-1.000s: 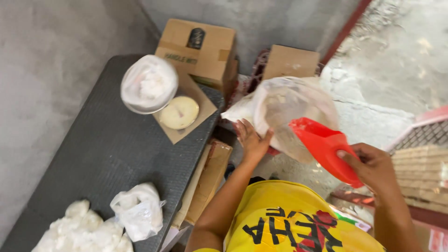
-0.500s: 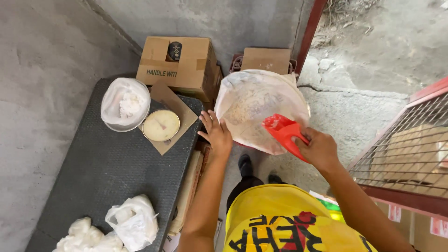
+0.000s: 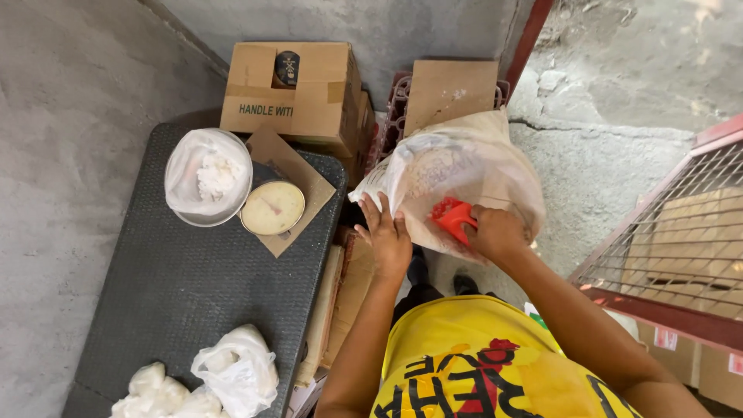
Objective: Scooping white powder from a large sack into small plastic bags, weighing them on a scale, and tying them shut.
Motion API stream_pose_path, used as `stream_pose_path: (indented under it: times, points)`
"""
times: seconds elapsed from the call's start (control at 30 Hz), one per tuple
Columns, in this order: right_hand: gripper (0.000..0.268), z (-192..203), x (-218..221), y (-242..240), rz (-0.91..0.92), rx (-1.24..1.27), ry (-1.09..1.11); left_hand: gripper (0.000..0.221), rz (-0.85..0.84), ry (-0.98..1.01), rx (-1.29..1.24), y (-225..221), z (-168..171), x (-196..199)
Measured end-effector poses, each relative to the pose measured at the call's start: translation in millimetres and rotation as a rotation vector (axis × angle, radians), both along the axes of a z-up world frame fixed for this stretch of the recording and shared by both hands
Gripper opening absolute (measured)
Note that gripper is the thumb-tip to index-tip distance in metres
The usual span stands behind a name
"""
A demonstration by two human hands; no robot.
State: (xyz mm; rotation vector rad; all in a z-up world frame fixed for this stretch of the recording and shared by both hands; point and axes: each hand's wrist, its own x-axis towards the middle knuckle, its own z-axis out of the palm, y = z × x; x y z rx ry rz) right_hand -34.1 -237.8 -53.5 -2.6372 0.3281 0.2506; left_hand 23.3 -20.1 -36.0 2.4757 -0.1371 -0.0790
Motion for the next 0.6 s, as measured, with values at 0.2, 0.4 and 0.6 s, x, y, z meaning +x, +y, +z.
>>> stream_pose_path:
  times: [0.2,0.4,0.6]
  points:
    - [0.032,-13,15,20,-0.020,0.029,-0.033,0.056,-0.053,-0.074,-0.111,-9,16,2]
    - [0.027,-21,36,35,-0.020,0.090,-0.086,0.056,-0.101,-0.078,-0.123,-14,21,2]
    - [0.026,-52,72,50,-0.015,0.053,-0.042,0.055,-0.139,-0.093,-0.108,-17,35,7]
